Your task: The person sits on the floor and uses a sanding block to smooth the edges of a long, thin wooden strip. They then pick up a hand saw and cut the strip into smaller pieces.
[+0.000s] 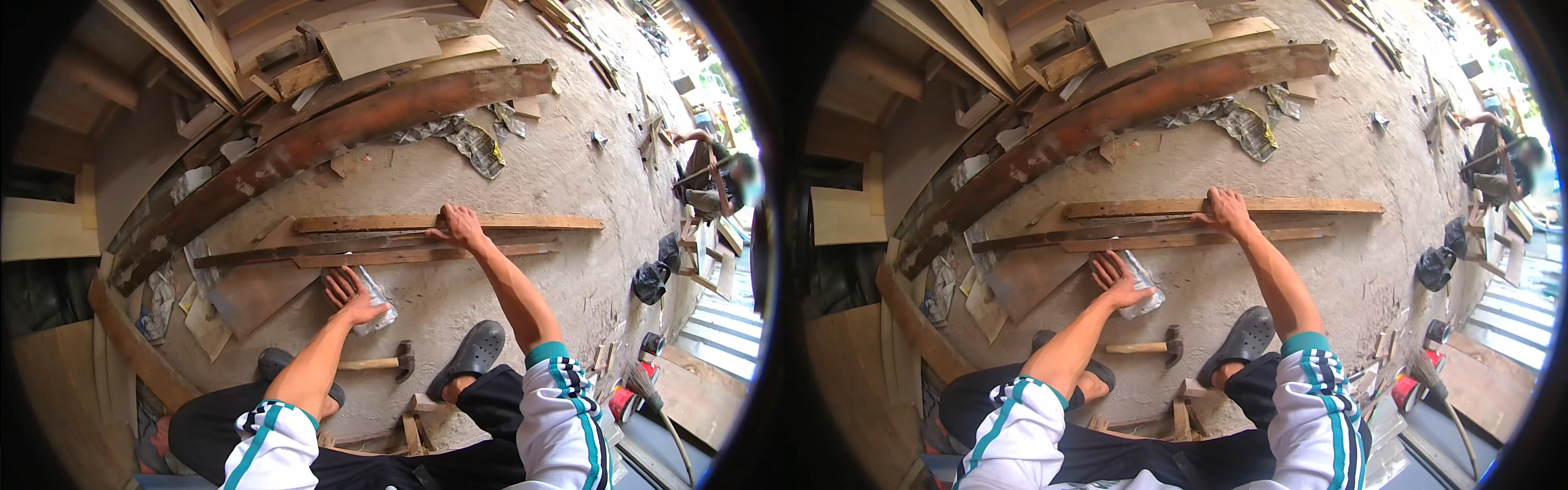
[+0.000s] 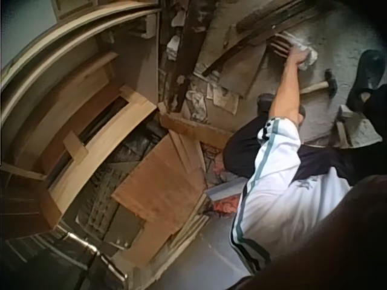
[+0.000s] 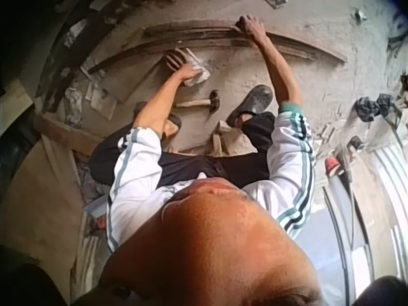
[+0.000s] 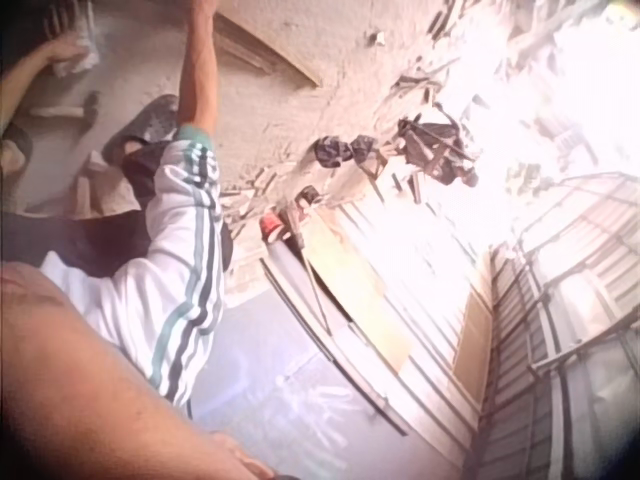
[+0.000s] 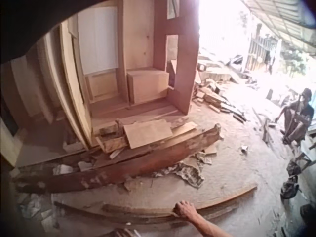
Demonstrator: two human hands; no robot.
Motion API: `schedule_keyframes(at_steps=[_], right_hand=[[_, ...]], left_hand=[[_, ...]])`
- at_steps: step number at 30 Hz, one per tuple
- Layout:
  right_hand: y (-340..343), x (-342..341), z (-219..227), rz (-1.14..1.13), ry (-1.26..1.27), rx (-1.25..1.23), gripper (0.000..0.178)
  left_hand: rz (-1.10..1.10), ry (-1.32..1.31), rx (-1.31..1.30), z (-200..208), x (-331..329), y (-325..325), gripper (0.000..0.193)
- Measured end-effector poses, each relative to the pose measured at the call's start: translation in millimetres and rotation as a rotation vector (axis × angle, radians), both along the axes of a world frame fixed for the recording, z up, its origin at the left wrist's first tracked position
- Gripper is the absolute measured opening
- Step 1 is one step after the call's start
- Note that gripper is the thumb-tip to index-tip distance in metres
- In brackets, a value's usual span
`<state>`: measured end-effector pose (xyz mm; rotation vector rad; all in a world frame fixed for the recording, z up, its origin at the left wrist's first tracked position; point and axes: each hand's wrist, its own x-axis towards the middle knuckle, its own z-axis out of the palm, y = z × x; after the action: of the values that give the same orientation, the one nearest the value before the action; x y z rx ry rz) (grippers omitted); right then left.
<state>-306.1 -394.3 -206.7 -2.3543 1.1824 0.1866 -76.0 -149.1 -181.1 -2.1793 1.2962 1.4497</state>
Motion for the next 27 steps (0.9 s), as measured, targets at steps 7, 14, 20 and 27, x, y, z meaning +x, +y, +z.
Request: schedule_keyframes(at_steps=[7,14,20,27], right_hand=[[3.8,7.5,-14.7,0.111,0.123,0.136,0.074],[14.0,20.0,-10.1,0.088,0.133,0.092,0.085],[49.7,35.7,19.9,0.321,0.186,0.025,0.09],[46.6,40.4,10.5,0.234,0.249,0.022,0.064]], left_hand=[[0.047,0.057,0.003,5.8,-3.2,1.3,0.144],[0.048,0.073,0.013,3.7,1.2,-7.0,0.143],[0.056,0.064,0.027,1.0,5.8,-4.3,0.142],[0.065,0.087,0.031,6.2,0.9,-10.6,0.141]])
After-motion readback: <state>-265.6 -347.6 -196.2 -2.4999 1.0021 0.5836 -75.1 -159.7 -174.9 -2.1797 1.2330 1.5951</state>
